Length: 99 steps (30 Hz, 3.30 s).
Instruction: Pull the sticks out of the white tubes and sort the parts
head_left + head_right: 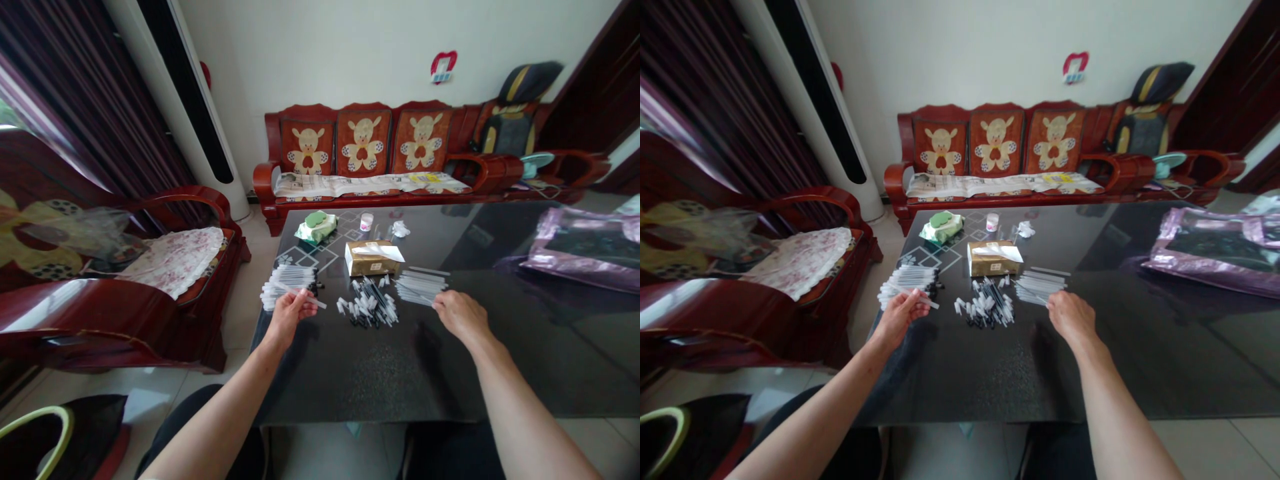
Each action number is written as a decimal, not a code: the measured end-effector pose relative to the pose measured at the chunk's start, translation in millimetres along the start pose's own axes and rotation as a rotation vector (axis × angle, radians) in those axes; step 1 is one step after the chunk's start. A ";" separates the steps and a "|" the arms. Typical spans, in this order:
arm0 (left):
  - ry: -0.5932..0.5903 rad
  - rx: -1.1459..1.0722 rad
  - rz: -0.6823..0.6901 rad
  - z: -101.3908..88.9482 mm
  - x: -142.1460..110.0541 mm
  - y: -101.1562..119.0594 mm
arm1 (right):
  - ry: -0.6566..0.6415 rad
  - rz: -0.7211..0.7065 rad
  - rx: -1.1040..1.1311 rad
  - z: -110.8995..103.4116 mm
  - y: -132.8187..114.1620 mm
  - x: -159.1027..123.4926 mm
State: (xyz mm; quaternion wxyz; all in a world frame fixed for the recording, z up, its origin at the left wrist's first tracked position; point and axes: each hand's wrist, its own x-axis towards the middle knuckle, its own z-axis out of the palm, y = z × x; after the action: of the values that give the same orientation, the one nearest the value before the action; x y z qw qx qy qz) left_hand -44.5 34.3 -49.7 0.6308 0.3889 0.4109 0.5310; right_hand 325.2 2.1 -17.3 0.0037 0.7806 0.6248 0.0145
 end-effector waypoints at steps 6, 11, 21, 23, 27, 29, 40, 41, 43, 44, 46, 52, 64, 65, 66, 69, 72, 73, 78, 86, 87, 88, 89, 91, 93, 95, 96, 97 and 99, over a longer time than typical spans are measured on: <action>-0.019 0.019 -0.018 1.6 -1.6 -1.7 | -0.076 -0.054 0.064 0.9 -10.4 0.0; -0.048 0.059 -0.059 8.6 -7.2 -4.4 | -0.061 -0.037 0.043 9.8 -38.9 -1.8; -0.120 0.075 -0.102 18.7 -13.9 -11.4 | 0.036 -0.116 0.130 15.6 -68.5 -9.8; -0.172 0.068 -0.109 22.8 -16.4 -12.8 | 0.072 -0.186 0.278 12.4 -79.7 -19.6; -0.257 0.064 -0.115 30.0 -21.2 -15.9 | -0.096 -0.373 0.766 9.8 -104.4 -41.2; -0.277 0.071 -0.118 32.6 -23.7 -17.3 | -0.251 -0.405 0.974 10.6 -115.2 -50.3; -0.268 -0.004 -0.069 28.5 -19.3 -7.8 | -0.613 -0.370 1.320 21.4 -129.5 -58.6; -0.240 -0.020 -0.044 25.2 -16.4 -4.9 | -0.626 -0.357 1.333 21.2 -128.5 -57.9; -0.208 -0.022 -0.014 20.2 -12.5 -0.7 | -0.660 -0.331 1.363 19.9 -127.8 -57.6; -0.207 -0.012 -0.012 19.1 -12.1 0.2 | -0.680 -0.319 1.384 18.9 -128.3 -58.0; -0.234 0.016 -0.025 21.0 -14.5 -0.8 | -0.734 -0.300 1.439 17.1 -131.0 -60.1; -0.404 0.186 -0.035 39.6 -29.6 -9.7 | -0.934 -0.274 1.541 16.5 -141.3 -67.9; -0.503 1.208 0.565 37.4 -31.9 16.8 | -0.864 -0.357 1.475 15.6 -141.1 -66.1; -0.497 1.236 0.570 37.4 -31.9 16.1 | -0.772 -0.396 1.410 13.9 -141.3 -66.2; -0.489 1.256 0.571 37.2 -32.0 15.0 | -0.671 -0.439 1.332 12.0 -141.6 -66.2; -0.445 1.283 0.561 35.7 -31.6 10.3 | -0.360 -0.561 1.016 6.7 -142.4 -67.4; -0.397 1.287 0.565 32.8 -29.1 3.1 | -0.098 -0.632 0.643 4.6 -142.6 -69.4; -0.392 1.289 0.576 31.7 -27.7 0.5 | -0.040 -0.653 0.541 4.7 -142.4 -70.0; -0.450 1.315 0.625 27.7 -21.1 -8.4 | 0.058 -0.722 0.364 6.1 -142.0 -71.2; -0.488 1.277 0.546 32.7 -32.0 4.0 | -0.530 -0.505 1.027 17.5 -137.8 -68.6; -0.509 1.278 0.553 34.2 -33.7 6.1 | -0.645 -0.485 1.106 19.5 -136.8 -68.0; -0.527 1.279 0.559 35.5 -35.1 7.7 | -0.713 -0.474 1.154 20.7 -136.2 -67.6; -0.534 1.280 0.564 36.7 -36.0 8.4 | -0.724 -0.474 1.177 20.9 -136.0 -67.3; -0.520 1.291 0.566 37.5 -36.2 7.4 | -0.613 -0.517 1.147 18.1 -137.6 -67.5; -0.497 1.311 0.555 34.9 -33.1 4.1 | -0.401 -0.577 0.996 12.4 -139.9 -68.6; -0.481 1.326 0.525 27.9 -26.1 1.8 | -0.192 -0.626 0.744 6.3 -139.7 -69.6; -0.466 1.323 0.495 22.8 -21.5 2.1 | -0.105 -0.641 0.614 3.9 -137.6 -69.3; -0.423 1.313 0.458 17.3 -16.5 3.5 | -0.036 -0.649 0.502 2.2 -133.9 -68.3; -0.242 1.243 0.301 7.4 -8.1 8.6 | 0.056 -0.630 0.357 0.9 -122.9 -63.9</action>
State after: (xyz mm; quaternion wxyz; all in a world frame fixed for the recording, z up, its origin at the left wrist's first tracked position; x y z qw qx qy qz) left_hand -41.5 27.0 -38.2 0.2489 0.7917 0.5085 0.2295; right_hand 191.4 -33.3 -22.3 -0.1455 0.5377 0.8271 -0.0752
